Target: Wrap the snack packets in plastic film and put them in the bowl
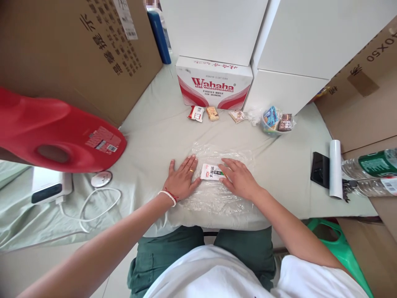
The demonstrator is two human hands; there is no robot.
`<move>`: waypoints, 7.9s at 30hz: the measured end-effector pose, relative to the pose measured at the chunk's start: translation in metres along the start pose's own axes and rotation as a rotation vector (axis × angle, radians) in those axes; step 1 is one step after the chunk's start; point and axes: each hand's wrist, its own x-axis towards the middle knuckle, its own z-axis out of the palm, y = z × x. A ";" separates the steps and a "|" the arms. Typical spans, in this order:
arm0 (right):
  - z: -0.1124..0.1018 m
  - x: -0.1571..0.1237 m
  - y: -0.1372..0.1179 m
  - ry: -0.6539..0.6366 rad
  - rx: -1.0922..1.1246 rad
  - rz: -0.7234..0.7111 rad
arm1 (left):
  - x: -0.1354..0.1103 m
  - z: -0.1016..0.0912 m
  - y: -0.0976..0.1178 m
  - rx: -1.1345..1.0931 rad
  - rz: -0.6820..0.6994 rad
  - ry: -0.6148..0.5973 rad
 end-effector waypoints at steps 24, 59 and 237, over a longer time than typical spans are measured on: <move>-0.006 0.299 0.019 0.048 -0.056 0.348 | -0.002 0.005 -0.004 0.035 -0.018 -0.007; -0.046 0.113 0.091 0.141 0.056 0.566 | 0.002 -0.002 0.002 -0.007 -0.044 -0.026; 0.007 -0.049 -0.015 0.456 0.561 0.729 | -0.012 0.026 0.105 0.012 0.155 0.166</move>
